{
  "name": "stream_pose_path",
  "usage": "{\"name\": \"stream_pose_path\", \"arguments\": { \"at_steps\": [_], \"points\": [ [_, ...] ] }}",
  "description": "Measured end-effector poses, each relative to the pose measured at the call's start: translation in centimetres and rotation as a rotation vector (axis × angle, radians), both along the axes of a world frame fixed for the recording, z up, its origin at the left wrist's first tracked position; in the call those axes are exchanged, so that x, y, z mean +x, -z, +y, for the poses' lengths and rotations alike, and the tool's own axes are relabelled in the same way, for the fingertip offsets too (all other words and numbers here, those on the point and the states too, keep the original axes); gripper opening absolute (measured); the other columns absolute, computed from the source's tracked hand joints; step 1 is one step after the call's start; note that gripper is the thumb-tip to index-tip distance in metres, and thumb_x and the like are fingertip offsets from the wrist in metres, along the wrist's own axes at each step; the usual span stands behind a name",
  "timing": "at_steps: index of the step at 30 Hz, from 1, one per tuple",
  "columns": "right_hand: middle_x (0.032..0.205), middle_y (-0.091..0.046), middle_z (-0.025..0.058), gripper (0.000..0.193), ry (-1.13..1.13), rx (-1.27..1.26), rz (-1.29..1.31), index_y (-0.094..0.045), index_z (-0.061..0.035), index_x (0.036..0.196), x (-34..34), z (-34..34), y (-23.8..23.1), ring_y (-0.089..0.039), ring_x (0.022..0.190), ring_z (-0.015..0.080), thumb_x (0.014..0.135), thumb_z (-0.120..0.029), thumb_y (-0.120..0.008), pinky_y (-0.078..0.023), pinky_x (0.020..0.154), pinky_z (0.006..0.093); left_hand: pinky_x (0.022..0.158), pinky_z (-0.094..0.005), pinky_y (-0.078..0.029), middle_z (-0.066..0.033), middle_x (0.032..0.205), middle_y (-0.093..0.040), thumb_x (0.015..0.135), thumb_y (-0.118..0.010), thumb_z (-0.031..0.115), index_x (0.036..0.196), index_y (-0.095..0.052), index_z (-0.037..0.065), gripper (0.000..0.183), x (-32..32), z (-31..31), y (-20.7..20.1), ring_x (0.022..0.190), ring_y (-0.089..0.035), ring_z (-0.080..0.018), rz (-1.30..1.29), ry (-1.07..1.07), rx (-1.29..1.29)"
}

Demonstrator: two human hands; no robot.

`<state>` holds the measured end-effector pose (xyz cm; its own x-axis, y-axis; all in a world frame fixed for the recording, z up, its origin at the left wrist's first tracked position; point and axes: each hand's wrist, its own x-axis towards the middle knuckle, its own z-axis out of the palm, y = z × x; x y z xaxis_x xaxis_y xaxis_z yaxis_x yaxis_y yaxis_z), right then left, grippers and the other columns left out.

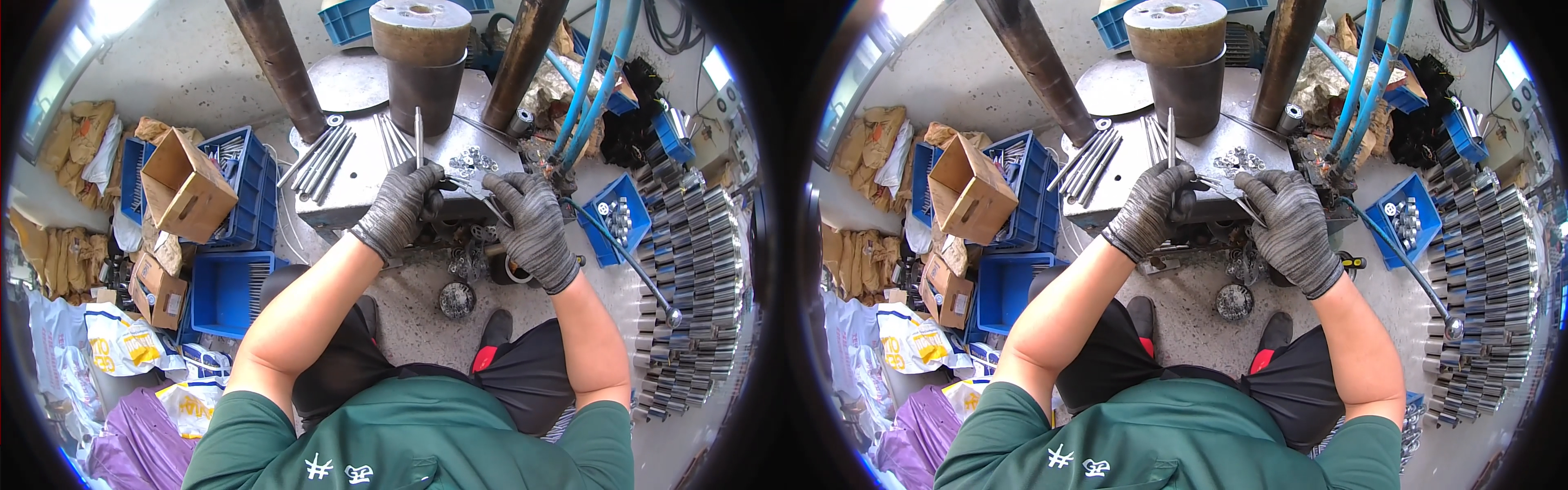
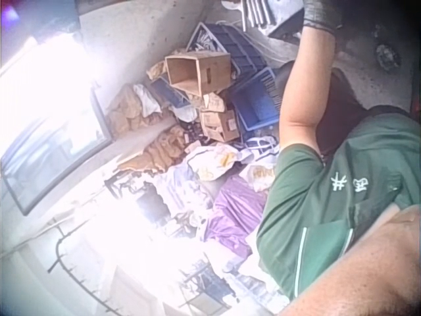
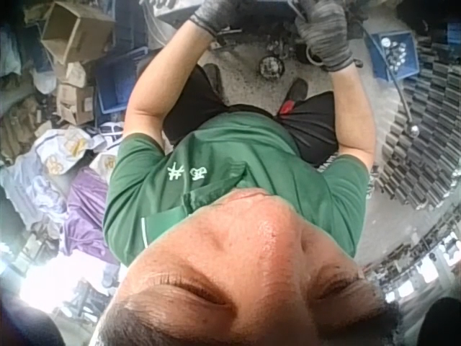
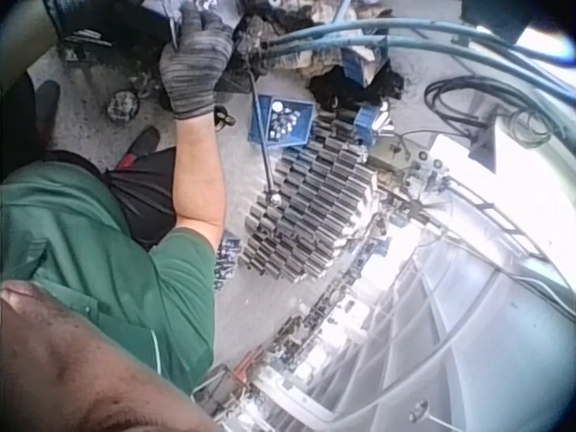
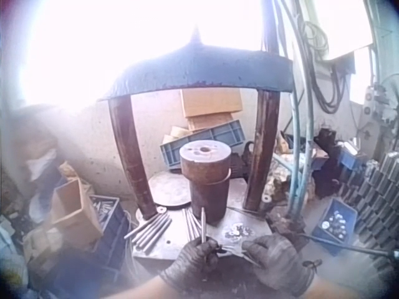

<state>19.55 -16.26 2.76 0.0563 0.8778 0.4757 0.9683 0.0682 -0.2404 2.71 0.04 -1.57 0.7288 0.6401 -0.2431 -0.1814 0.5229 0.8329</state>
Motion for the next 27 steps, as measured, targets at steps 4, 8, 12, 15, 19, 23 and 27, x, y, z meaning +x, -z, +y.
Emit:
{"name": "stream_pose_path", "arguments": {
  "at_steps": [4, 8, 12, 15, 19, 23, 27],
  "points": [
    [0.113, -0.069, 0.0184, 0.058, -0.01, 0.025, -0.038, -0.071, -0.0083, 0.125, -0.1, 0.1, -0.2, -0.064, 0.106, 0.0392, 0.068, -0.001, -0.075, -0.052, 0.094, 0.0491, 0.04, -0.0224, -0.037, -0.0019, 0.061, -0.057, 0.102, -0.067, 0.027, 0.105, -0.058, 0.004, 0.024, 0.0, -0.2, 0.0, 0.043, -0.048, -0.009, 0.057, -0.005, 0.101],
    [0.109, -0.07, 0.0192, 0.05, -0.005, 0.003, 0.0, -0.071, -0.0076, 0.125, 0.4, 0.1, -0.2, -0.067, 0.101, 0.0387, 0.076, -0.001, -0.07, -0.055, 0.09, 0.0473, 0.045, -0.0217, -0.038, -0.0006, 0.063, -0.057, 0.102, -0.065, 0.031, 0.106, -0.062, 0.004, 0.027, -0.6, -0.9, -1.1, 0.049, -0.049, -0.0068, 0.109, 0.035, 0.29],
    [0.111, -0.071, 0.021, 0.045, 0.071, -0.074, 0.393, -0.07, -0.0051, 0.128, 1.6, -0.2, 0.0, -0.07, 0.102, 0.0353, 0.083, 0.0, -0.066, -0.056, 0.09, 0.041, 0.052, -0.0215, -0.041, 0.0006, 0.064, -0.058, 0.104, -0.061, 0.033, 0.106, -0.067, 0.004, 0.031, -1.2, -1.0, -1.7, 0.053, -0.052, -0.0054, 0.103, 0.066, 0.38],
    [0.11, -0.073, 0.0194, 0.045, 0.165, -0.152, 0.634, -0.068, -0.0036, 0.133, 2.3, -0.5, -0.8, -0.072, 0.099, 0.0276, 0.088, -0.003, -0.068, -0.056, 0.091, 0.0355, 0.058, -0.0209, -0.044, 0.0027, 0.067, -0.059, 0.106, -0.057, 0.034, 0.108, -0.071, 0.003, 0.034, -1.7, -0.6, -1.3, 0.058, -0.053, -0.0044, 0.108, 0.004, 0.49],
    [0.104, -0.073, 0.0165, 0.047, 0.127, -0.107, 0.835, -0.067, -0.0008, 0.133, 3.4, -0.9, -0.1, -0.07, 0.092, 0.0193, 0.087, -0.008, -0.072, -0.056, 0.087, 0.0339, 0.063, -0.0221, -0.044, 0.0027, 0.075, -0.059, 0.105, -0.057, 0.026, 0.114, -0.07, 0.002, 0.029, -1.5, -0.2, -0.5, 0.068, -0.053, -0.0048, 0.2, 0.048, 0.669],
    [0.106, -0.074, 0.0162, 0.047, 0.153, -0.234, 0.645, -0.067, 0.0005, 0.133, 3.0, -1.1, -1.6, -0.07, 0.093, 0.0179, 0.087, -0.009, -0.072, -0.056, 0.088, 0.0332, 0.066, -0.0236, -0.045, 0.0012, 0.082, -0.059, 0.103, -0.063, 0.018, 0.118, -0.069, 0.002, 0.023, -1.6, -0.1, -0.3, 0.075, -0.051, -0.0056, 0.231, 0.026, 0.809],
    [0.107, -0.073, 0.0141, 0.049, 0.122, -0.271, 0.632, -0.066, 0.0013, 0.134, 3.3, -1.3, -1.8, -0.069, 0.094, 0.0166, 0.087, -0.01, -0.073, -0.055, 0.088, 0.0322, 0.068, -0.0232, -0.046, 0.0012, 0.084, -0.06, 0.101, -0.07, 0.018, 0.121, -0.068, 0.003, 0.025, -2.2, -0.1, -1.2, 0.076, -0.052, -0.0053, 0.284, 0.017, 0.878]
  ]
}}
